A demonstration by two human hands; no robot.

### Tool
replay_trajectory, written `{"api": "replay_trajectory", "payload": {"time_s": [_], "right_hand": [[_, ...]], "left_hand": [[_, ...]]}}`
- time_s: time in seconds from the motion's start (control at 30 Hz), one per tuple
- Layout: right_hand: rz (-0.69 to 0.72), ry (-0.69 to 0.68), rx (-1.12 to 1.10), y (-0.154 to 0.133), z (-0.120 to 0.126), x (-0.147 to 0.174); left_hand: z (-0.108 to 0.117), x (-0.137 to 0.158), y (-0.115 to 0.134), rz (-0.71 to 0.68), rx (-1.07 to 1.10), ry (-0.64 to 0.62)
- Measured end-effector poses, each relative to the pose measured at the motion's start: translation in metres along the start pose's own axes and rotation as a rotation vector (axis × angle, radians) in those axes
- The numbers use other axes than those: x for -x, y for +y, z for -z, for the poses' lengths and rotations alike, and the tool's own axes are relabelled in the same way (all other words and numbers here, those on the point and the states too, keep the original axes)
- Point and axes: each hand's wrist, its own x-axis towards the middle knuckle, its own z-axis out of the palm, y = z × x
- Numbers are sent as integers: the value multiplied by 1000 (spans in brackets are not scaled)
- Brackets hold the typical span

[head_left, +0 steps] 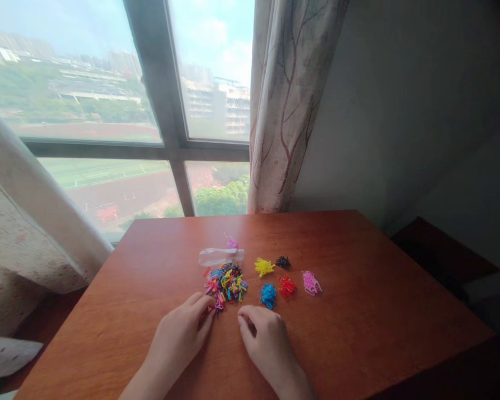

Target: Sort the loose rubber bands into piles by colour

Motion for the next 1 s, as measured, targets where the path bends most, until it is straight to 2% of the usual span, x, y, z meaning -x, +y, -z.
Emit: {"api": "replay_trajectory", "payload": {"time_s": [0.13,0.37,0.5,0.8,1.0], "right_hand": [[5,-6,20,-1,1,-1],[16,-22,55,-1,1,-1],[20,-27,62,-1,1,-1],[11,-41,48,0,0,0],[13,-29,60,0,0,-1]], "left_hand": [[-2,0,2,-55,54,-10],[-4,0,5,-45,63,-30],[-3,1,3,-90,79,-28],[-2,1,0,-142,114,13],[-2,2,1,-121,102,32]]}}
